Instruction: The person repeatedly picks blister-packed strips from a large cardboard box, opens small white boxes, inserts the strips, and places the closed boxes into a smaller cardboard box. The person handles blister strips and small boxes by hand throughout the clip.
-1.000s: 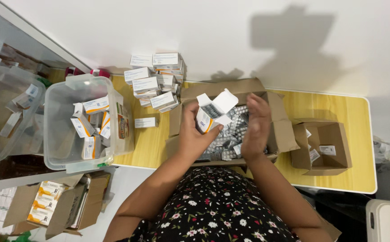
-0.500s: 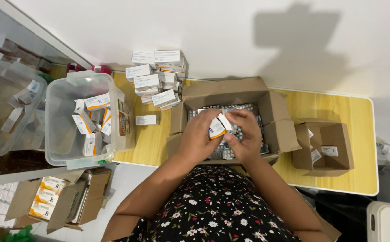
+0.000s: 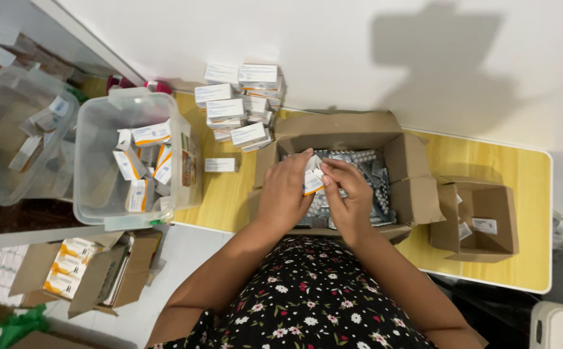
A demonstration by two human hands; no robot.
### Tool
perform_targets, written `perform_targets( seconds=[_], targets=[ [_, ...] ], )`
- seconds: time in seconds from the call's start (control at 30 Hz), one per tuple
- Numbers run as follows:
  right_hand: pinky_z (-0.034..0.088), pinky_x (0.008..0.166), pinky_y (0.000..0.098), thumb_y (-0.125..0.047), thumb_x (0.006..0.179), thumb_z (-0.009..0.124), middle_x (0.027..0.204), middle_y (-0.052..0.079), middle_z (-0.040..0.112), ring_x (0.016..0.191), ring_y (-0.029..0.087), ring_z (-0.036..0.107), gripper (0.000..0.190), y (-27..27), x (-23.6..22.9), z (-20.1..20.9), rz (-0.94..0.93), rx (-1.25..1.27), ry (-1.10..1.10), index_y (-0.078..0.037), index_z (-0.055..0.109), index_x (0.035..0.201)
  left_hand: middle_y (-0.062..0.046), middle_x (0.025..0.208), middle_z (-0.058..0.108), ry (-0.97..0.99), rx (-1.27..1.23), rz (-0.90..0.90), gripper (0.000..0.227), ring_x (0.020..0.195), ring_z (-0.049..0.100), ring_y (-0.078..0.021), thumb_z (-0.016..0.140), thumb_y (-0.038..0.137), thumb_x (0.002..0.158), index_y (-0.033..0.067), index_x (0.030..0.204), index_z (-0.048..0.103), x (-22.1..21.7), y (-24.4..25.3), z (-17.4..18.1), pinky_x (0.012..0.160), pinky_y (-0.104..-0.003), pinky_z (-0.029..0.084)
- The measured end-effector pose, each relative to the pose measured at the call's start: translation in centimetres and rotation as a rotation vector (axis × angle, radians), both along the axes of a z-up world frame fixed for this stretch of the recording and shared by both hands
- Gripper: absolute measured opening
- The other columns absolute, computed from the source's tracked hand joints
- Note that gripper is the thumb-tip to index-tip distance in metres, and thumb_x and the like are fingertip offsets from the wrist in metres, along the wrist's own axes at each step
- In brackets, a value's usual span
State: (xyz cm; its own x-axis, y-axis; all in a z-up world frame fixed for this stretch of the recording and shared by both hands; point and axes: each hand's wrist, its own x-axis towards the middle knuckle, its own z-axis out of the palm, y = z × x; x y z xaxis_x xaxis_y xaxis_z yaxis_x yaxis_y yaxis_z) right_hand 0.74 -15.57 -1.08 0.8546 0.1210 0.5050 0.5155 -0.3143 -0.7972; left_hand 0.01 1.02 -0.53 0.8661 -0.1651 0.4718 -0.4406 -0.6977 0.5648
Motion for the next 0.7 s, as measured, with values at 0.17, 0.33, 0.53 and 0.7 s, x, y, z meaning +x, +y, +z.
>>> perform_targets(
  seconds=[0.17,0.33,0.53,0.7],
  targets=[
    [0.056,0.084,0.0305,-0.005,0.098,0.069,0.116,0.015,0.071,0.104,0.020,0.069,0.017,1.5,1.1,-1.0,0.022,-0.102,0.127,-0.001,0.074,0.114,-0.014,0.122,0.061,0.185,0.073,0.033,0.082,0.111,0.060,-0.0356,0.079,0.010,0.077,0.0136,0.149,0.041,-0.4,2.2,-1.4,0.088,-0.051,0.043],
    [0.058,0.073,0.0254,-0.003,0.099,0.071,0.111,0.012,0.071,0.097,0.017,0.069,0.014,3.1,1.7,-2.8,0.062,0.103,0.246,-0.004,0.074,0.112,-0.016,0.123,0.059,0.156,0.004,0.054,0.083,0.112,0.058,-0.0385,0.079,0.010,0.077,0.0123,0.149,0.038,-0.2,3.0,-2.5,0.091,-0.051,0.044],
    [0.051,0.108,0.0407,-0.015,0.106,0.060,0.133,0.016,0.064,0.126,0.028,0.062,0.029,3.9,1.2,-3.0,0.129,-0.133,0.060,-0.003,0.069,0.130,-0.018,0.120,0.060,0.197,0.048,0.081,0.072,0.107,0.059,-0.0403,0.082,0.011,0.075,0.0121,0.141,0.053,0.6,4.6,-2.6,0.090,-0.051,0.047],
    [0.036,0.111,0.0529,-0.031,0.095,0.069,0.157,0.037,0.018,0.142,0.050,0.026,0.082,6.0,1.9,-3.0,0.258,-0.334,0.088,0.008,0.030,0.156,-0.021,0.119,0.059,0.120,-0.111,0.134,0.065,0.110,0.057,-0.0426,0.085,0.019,0.078,0.0054,0.133,0.053,4.4,8.6,-3.0,0.094,-0.053,0.049]
  ],
)
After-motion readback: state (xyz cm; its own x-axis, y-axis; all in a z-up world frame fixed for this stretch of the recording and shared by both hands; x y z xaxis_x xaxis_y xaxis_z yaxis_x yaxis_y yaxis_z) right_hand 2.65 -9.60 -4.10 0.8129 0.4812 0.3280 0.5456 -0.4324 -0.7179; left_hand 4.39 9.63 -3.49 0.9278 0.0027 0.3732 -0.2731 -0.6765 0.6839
